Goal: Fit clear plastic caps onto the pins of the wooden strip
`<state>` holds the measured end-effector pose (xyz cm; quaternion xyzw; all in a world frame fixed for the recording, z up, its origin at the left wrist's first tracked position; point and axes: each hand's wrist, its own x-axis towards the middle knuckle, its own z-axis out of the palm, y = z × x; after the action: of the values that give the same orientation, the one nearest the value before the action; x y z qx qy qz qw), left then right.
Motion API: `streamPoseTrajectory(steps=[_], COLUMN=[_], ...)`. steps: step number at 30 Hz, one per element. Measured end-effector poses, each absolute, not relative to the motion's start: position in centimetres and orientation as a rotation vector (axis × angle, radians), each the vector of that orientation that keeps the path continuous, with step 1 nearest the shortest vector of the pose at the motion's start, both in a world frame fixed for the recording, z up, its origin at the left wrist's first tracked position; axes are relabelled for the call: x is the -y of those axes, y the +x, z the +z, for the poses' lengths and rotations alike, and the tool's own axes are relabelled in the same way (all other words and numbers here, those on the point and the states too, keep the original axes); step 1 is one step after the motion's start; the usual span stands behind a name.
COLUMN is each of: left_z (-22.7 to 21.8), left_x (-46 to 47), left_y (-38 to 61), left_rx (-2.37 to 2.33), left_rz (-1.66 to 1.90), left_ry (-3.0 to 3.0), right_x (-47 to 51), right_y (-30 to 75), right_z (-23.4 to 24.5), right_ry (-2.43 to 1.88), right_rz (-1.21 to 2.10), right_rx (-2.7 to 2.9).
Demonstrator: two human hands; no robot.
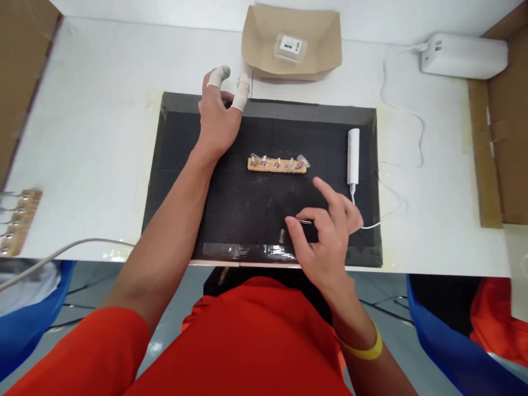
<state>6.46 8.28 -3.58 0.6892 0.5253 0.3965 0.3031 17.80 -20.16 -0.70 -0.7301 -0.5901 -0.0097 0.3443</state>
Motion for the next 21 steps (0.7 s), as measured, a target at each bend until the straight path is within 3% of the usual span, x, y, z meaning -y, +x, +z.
streamPoseTrajectory(steps=[5, 10, 21], left_z=[-3.7, -3.9, -3.7], left_x=[-8.5, -8.6, -8.0], left_y=[6.4, 6.2, 6.5], left_rx=[-1.422, -1.344, -1.390], left_rz=[1.003, 1.060, 1.108], left_ry=[1.849, 1.861, 1.863], right_x=[20.4, 22.4, 21.8], right_y=[19.4, 20.7, 19.5], right_z=[0.2, 0.4, -1.3], right_ry=[-1.839, -1.713, -1.736], right_rz=[0.104, 0.465, 0.499], right_rx=[1.556, 1.882, 1.925])
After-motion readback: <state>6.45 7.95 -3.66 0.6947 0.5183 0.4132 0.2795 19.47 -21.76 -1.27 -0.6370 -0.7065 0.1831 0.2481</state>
